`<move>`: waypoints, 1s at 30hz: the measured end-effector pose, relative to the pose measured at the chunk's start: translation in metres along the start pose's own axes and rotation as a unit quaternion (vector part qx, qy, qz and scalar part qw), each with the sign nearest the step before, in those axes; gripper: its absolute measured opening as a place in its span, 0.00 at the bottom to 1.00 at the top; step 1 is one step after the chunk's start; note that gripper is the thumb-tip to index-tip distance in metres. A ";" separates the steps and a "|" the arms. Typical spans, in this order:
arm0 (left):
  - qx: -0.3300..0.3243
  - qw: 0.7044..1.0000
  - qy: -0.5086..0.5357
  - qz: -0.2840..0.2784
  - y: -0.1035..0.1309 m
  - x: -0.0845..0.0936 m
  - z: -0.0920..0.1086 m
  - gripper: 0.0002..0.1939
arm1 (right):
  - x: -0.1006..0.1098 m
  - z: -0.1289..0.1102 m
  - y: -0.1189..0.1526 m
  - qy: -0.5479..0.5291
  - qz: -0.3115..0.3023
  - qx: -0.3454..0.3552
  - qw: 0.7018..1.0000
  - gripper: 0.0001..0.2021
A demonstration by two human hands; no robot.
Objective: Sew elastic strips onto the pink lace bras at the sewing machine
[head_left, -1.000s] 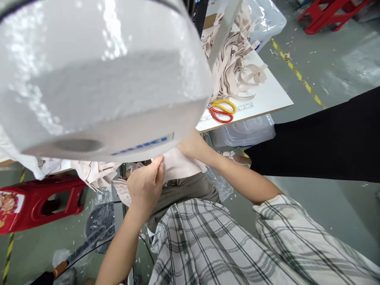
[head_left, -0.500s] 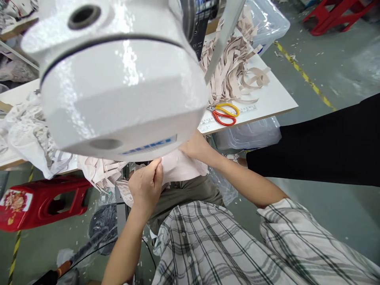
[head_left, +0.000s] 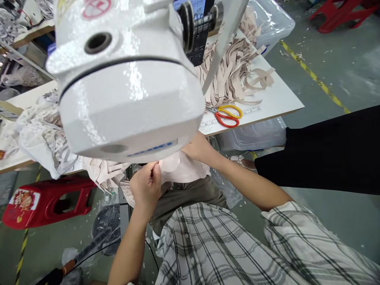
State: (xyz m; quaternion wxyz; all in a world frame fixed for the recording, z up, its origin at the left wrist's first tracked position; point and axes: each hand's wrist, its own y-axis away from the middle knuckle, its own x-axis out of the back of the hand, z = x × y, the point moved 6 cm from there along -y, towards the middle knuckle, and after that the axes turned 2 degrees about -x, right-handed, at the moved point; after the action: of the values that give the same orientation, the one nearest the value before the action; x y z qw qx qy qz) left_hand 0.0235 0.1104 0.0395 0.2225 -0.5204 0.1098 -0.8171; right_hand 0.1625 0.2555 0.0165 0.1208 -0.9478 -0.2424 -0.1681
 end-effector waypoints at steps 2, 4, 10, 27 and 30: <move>0.005 1.000 0.007 0.006 0.001 0.000 -0.002 0.13 | 0.000 0.000 0.000 -0.001 -0.003 -0.001 1.000 0.11; 0.008 1.000 0.012 0.012 0.002 0.001 -0.004 0.13 | 0.000 0.000 0.001 -0.004 -0.008 -0.001 1.000 0.11; 0.037 0.998 0.055 0.000 0.004 0.001 -0.008 0.11 | 0.000 0.000 0.002 -0.027 -0.005 -0.004 1.000 0.12; -0.041 0.986 0.041 -0.158 0.021 -0.009 0.009 0.12 | -0.011 0.011 0.093 -0.203 -0.025 0.041 0.978 0.06; -0.175 0.972 -0.022 -0.157 0.032 -0.019 0.019 0.09 | -0.012 -0.014 0.121 -0.034 -0.013 0.292 0.956 0.02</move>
State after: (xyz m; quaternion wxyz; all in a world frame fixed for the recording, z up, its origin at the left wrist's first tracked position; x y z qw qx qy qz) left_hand 0.0553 0.0925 0.0198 -0.0011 -0.5800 0.1630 -0.7982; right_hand 0.2090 0.1431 0.0063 0.3817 -0.8734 -0.2968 -0.0591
